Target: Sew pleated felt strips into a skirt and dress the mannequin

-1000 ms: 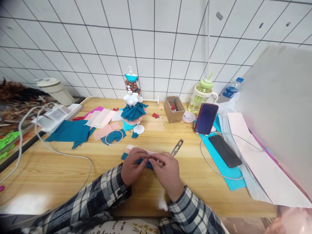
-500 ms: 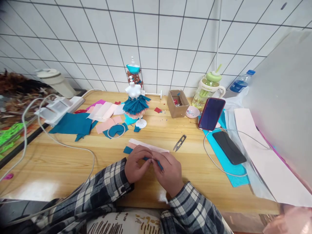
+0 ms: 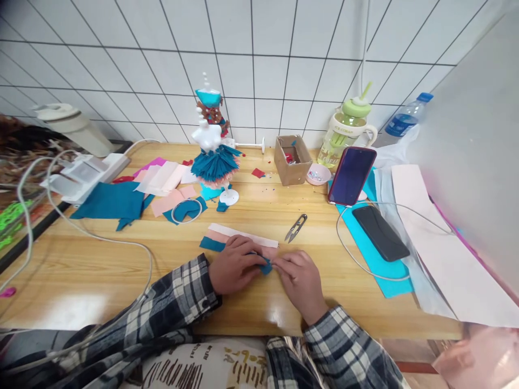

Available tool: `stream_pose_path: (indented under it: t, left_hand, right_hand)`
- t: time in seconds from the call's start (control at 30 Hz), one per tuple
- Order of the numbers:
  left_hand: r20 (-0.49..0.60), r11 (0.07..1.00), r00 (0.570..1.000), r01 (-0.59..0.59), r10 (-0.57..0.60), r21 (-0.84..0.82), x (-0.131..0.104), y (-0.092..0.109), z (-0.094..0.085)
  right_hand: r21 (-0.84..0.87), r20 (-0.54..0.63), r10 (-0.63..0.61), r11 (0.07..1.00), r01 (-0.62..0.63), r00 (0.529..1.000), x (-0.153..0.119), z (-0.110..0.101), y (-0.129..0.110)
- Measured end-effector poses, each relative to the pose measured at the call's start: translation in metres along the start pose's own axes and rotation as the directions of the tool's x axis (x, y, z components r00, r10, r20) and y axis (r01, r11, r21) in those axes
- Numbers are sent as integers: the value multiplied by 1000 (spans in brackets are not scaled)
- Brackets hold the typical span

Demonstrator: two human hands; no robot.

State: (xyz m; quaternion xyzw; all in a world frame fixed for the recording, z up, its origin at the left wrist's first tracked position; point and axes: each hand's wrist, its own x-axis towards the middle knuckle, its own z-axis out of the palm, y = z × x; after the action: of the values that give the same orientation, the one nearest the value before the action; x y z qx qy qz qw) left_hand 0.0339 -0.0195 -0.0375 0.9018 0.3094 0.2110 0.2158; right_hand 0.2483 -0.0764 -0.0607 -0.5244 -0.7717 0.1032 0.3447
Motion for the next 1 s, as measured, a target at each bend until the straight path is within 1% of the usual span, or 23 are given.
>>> stream_pose_path:
  t: [0.07,0.17,0.27,0.4,0.57,0.67,0.77,0.9,1.0]
  left_hand:
    - [15,1000,999,28,-28,11,1,0,2]
    - [21,999,999,47,-48,20,3,-2,1]
    - [25,999,999,40,-41,31,3,-3,2]
    - [25,999,999,38,-39,27,3,-4,3]
    - [31,998,998,51,-52,35,3,-5,4]
    - [26,997,999,37,-39,71,3,-5,5]
    - [30,991,999,4,-8,131,2,-4,5]
    - [55,982,998,-35,26,186,3,-1,2]
    - [78,979,997,-41,26,198,5,0,0]
  right_hand:
    - [-13,8,3,1000,-3,1000,0,2,-2]
    - [-49,56,8,999,-5,998,2,3,-6]
    - [-77,104,1,997,7,995,3,3,-7]
    - [-101,139,-14,994,28,990,0,1,-7]
    - [-176,195,30,984,5,980,1,0,-13]
    - [-199,206,35,980,7,978,1,-1,-15]
    - [-218,236,-1,974,54,972,0,-3,-12]
    - [-235,332,-83,957,168,939,-2,-10,-7]
    - [-228,373,-106,953,201,922,-3,-15,-4]
